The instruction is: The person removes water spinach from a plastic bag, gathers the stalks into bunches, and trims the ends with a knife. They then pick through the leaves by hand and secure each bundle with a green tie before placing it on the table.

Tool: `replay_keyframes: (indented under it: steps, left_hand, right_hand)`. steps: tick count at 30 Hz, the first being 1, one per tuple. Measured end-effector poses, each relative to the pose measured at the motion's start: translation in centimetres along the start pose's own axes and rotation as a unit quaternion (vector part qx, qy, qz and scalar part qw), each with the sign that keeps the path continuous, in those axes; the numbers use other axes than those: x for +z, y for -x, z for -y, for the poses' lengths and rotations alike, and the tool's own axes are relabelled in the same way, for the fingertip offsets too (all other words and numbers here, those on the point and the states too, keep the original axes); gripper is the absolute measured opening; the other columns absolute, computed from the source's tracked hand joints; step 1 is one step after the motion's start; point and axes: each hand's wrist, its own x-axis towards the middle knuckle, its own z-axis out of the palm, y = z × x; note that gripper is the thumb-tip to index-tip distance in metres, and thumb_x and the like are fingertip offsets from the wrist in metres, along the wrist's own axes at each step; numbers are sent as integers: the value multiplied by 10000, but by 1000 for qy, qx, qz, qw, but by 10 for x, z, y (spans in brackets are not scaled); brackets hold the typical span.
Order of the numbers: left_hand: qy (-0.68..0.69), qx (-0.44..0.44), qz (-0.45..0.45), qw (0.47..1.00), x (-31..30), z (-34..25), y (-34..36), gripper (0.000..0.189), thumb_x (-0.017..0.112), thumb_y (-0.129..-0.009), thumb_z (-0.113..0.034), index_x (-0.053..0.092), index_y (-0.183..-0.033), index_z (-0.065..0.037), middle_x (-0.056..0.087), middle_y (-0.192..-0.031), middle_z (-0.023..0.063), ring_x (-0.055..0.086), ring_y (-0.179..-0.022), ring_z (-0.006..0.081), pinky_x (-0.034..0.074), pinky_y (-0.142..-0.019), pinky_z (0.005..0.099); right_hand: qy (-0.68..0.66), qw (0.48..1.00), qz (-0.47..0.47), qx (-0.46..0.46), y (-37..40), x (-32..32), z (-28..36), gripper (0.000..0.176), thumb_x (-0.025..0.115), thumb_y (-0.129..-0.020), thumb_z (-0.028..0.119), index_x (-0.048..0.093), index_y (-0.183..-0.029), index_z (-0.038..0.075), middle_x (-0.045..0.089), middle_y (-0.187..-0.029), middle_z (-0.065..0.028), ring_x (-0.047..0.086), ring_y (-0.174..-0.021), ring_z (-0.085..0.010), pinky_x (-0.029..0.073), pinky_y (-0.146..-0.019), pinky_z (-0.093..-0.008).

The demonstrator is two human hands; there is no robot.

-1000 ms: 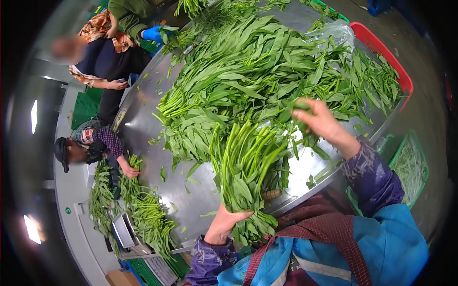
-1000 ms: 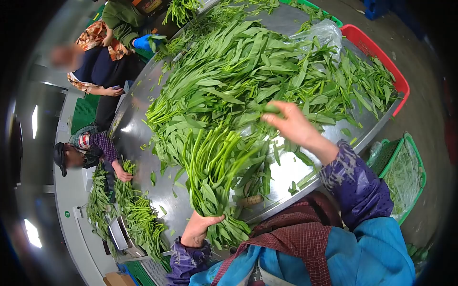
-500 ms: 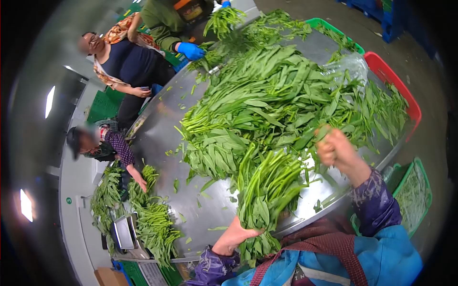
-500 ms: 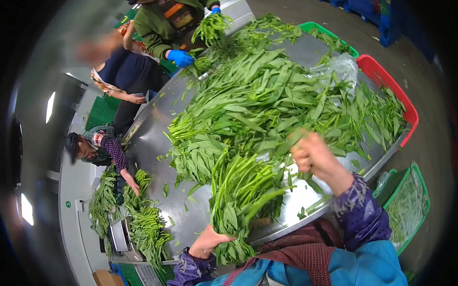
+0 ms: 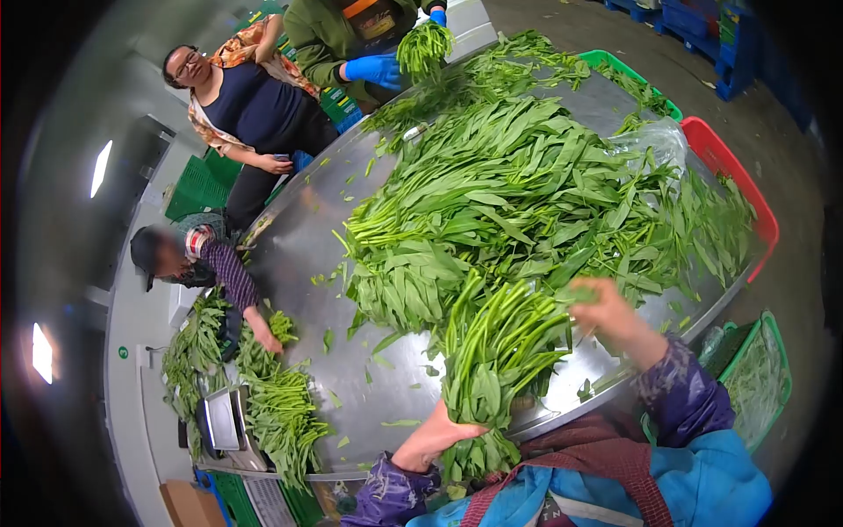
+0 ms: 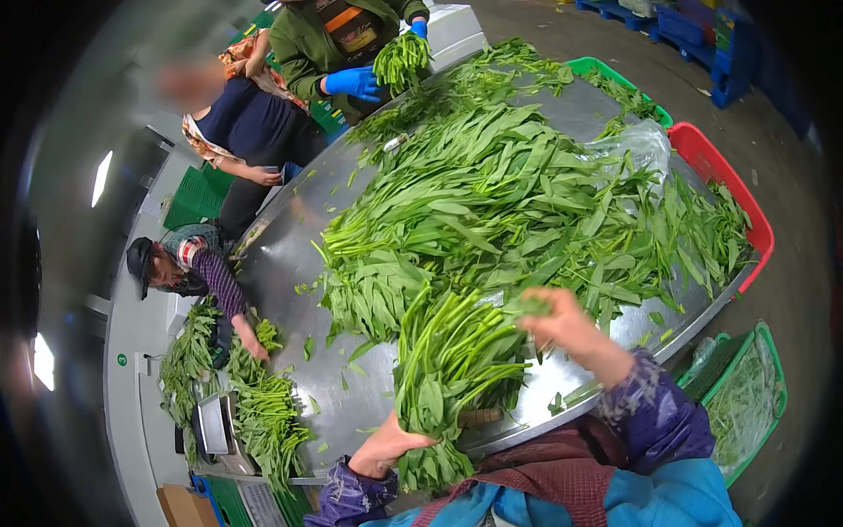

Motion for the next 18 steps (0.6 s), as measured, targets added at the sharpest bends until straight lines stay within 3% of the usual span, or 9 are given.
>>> replay_keyframes:
  steps: [2, 3, 4, 7, 9, 10, 13, 15, 18]
  left_hand:
    - [8, -21, -18, 1000, -6, 3, 3, 704, 710, -662, -15, 359, -1272, -22, 506, -1152, 56, 487, -1040, 143, 392, -907, 291]
    - [23, -28, -37, 999, -4, -1, 6, 689, 698, -663, 2, 368, -1267, -21, 516, -1138, 57, 494, -1034, 147, 396, -904, 291]
    - [23, -26, -37, 999, -5, -1, 7, 689, 698, -663, 2, 368, -1267, -21, 516, -1138, 57, 494, -1034, 147, 396, -904, 291]
    - [41, -78, -41, 995, -4, -5, 6, 701, 695, -663, 1, 356, -1275, -24, 505, -1155, 59, 492, -1037, 148, 402, -897, 292]
    - [40, -89, -48, 994, 4, -11, 4, 616, 692, -657, 17, 438, -1218, -3, 542, -1130, 90, 523, -1015, 155, 427, -876, 303]
    - [40, -87, -49, 994, 4, -6, 1, 616, 692, -657, 17, 438, -1218, -3, 542, -1130, 90, 523, -1015, 155, 427, -876, 303]
    - [42, 8, 2, 999, 3, 8, -3, 641, 699, -666, -8, 412, -1239, -5, 540, -1133, 77, 525, -996, 147, 419, -878, 292]
    - [28, -17, -11, 999, 5, 0, -1, 649, 704, -667, -16, 407, -1245, -12, 537, -1138, 74, 522, -1004, 151, 414, -886, 295]
    - [31, -23, -13, 999, 1, 6, 1, 660, 709, -667, -22, 402, -1251, -21, 530, -1149, 69, 516, -1019, 155, 409, -897, 300]
  right_hand:
    - [-194, 978, 6, -74, -19, -34, -22, 338, 571, -805, 171, 498, -1054, -47, 569, -866, -69, 541, -691, -97, 483, -611, -243]
    - [-230, 960, -72, -143, -18, -32, -26, 299, 521, -811, 158, 500, -1038, -35, 568, -846, -78, 548, -639, -115, 502, -578, -255]
    - [-230, 960, -71, -145, -18, -31, -28, 299, 521, -811, 158, 500, -1038, -35, 568, -846, -78, 548, -639, -115, 502, -578, -255]
    - [-118, 993, 13, -5, -12, -17, -42, 239, 451, -831, 108, 476, -1011, -47, 561, -953, -149, 613, -690, -218, 531, -555, -277]
    - [43, 992, 84, 78, -4, 12, -39, 423, 461, -864, 172, 355, -1198, -66, 528, -1044, -183, 625, -692, -241, 530, -511, -300]
    - [-72, 990, 103, 56, -3, 26, -58, 565, 539, -858, 257, 320, -1234, -102, 519, -1103, -219, 608, -606, -176, 514, -459, -228]
    - [-31, 995, 73, 67, -7, 26, -46, 499, 558, -860, 227, 360, -1209, -69, 553, -1020, -151, 575, -568, -130, 484, -440, -208]
    - [11, 998, 48, 49, -19, 0, -38, 312, 535, -876, 182, 454, -1129, 18, 570, -873, -62, 528, -523, -85, 436, -389, -197]
    - [45, 998, -18, -43, -14, -19, -25, 176, 529, -874, 151, 526, -1027, 64, 568, -798, -30, 513, -512, -69, 405, -374, -187]
